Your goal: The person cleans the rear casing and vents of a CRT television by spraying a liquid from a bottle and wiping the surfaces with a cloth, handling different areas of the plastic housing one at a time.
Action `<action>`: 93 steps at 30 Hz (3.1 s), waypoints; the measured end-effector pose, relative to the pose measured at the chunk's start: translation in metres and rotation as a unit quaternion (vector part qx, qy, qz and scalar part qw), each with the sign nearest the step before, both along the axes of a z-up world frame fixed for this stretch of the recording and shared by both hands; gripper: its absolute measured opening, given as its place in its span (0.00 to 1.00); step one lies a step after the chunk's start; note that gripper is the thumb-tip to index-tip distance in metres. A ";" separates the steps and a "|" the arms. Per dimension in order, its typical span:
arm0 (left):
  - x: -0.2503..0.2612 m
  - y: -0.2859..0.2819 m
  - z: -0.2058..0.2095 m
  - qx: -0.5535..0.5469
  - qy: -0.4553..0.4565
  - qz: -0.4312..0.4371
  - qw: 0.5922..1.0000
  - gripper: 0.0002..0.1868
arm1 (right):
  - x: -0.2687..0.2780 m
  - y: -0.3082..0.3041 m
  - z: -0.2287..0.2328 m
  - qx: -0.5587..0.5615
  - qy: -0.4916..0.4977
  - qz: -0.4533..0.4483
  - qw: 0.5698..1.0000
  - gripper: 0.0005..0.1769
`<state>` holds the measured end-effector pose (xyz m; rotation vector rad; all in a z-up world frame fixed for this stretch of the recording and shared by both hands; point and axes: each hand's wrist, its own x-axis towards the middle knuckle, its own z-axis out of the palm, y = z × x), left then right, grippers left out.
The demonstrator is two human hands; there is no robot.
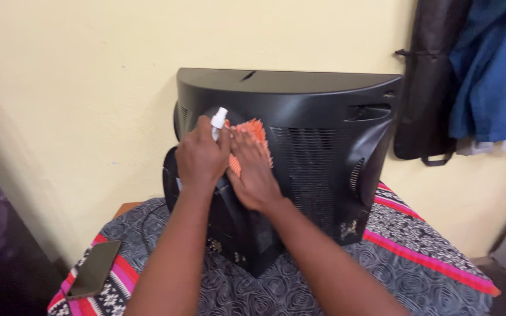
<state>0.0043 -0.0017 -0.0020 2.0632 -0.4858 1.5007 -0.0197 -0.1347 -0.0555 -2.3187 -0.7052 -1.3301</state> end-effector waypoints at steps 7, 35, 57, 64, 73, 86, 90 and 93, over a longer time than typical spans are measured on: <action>-0.007 0.001 0.003 0.007 0.022 0.003 1.000 0.19 | -0.026 -0.041 -0.002 -0.158 0.015 -0.024 0.987 0.38; -0.041 -0.040 -0.051 0.188 -0.120 -0.096 0.970 0.14 | -0.015 -0.077 -0.120 -0.019 -0.063 -0.225 0.972 0.41; -0.042 -0.045 -0.052 0.227 -0.124 -0.053 0.965 0.15 | -0.048 -0.182 -0.160 -0.133 -0.013 -0.240 0.962 0.42; -0.042 -0.043 -0.052 0.233 -0.125 -0.052 0.963 0.15 | -0.019 -0.080 -0.172 -0.036 -0.029 -0.225 0.973 0.41; -0.040 -0.042 -0.054 0.237 -0.127 -0.052 0.962 0.15 | -0.039 -0.092 -0.162 -0.231 0.050 -0.067 0.969 0.43; -0.042 -0.044 -0.051 0.259 -0.122 -0.035 0.958 0.16 | -0.055 -0.187 -0.181 -0.370 0.126 -0.018 0.920 0.43; -0.040 -0.044 -0.052 0.264 -0.121 -0.026 0.956 0.17 | -0.071 -0.223 -0.181 -0.349 0.141 -0.005 0.926 0.41; -0.040 -0.045 -0.051 0.269 -0.129 -0.017 0.954 0.17 | -0.083 -0.244 -0.181 -0.358 0.136 -0.025 0.924 0.39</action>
